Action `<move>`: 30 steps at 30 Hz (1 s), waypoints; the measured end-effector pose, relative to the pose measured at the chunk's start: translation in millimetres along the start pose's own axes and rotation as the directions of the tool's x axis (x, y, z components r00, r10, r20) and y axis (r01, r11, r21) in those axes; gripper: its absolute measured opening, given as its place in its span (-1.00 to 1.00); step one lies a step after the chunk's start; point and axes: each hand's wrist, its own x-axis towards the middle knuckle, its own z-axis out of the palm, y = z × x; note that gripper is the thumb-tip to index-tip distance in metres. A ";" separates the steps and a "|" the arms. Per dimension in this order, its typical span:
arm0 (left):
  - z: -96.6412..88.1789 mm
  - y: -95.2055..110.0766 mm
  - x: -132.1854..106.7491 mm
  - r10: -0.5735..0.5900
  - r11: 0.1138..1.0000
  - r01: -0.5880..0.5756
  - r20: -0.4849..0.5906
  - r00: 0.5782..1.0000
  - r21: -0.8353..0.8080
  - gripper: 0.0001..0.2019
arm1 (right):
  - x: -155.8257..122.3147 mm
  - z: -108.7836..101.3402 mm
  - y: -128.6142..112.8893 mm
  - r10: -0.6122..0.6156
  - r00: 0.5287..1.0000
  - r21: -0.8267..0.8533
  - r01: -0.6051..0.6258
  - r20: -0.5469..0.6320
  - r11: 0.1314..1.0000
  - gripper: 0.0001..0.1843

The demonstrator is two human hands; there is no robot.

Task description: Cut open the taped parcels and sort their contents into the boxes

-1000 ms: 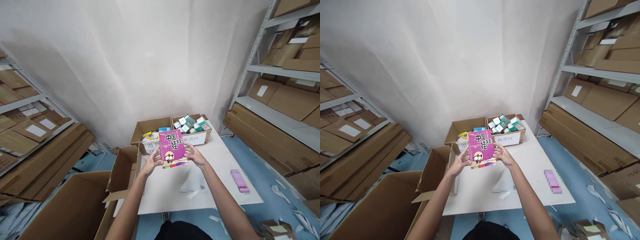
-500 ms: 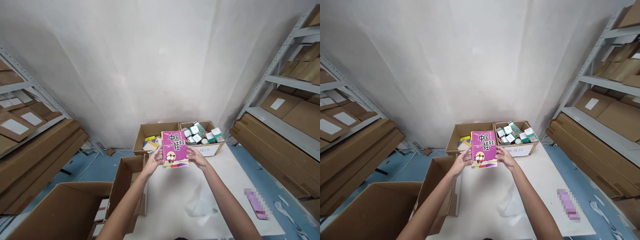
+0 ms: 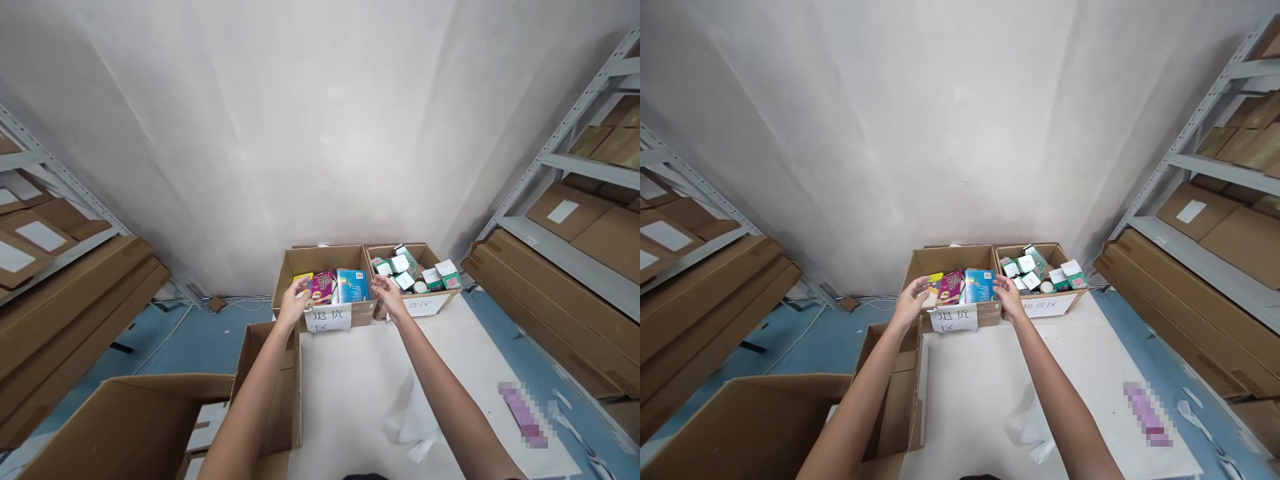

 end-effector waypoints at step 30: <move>292.9 -198.3 -306.2 -0.597 0.796 0.416 0.462 0.656 0.439 -0.44 | -296.8 -266.2 266.6 0.567 0.800 -0.598 -0.557 -0.199 0.577 -0.45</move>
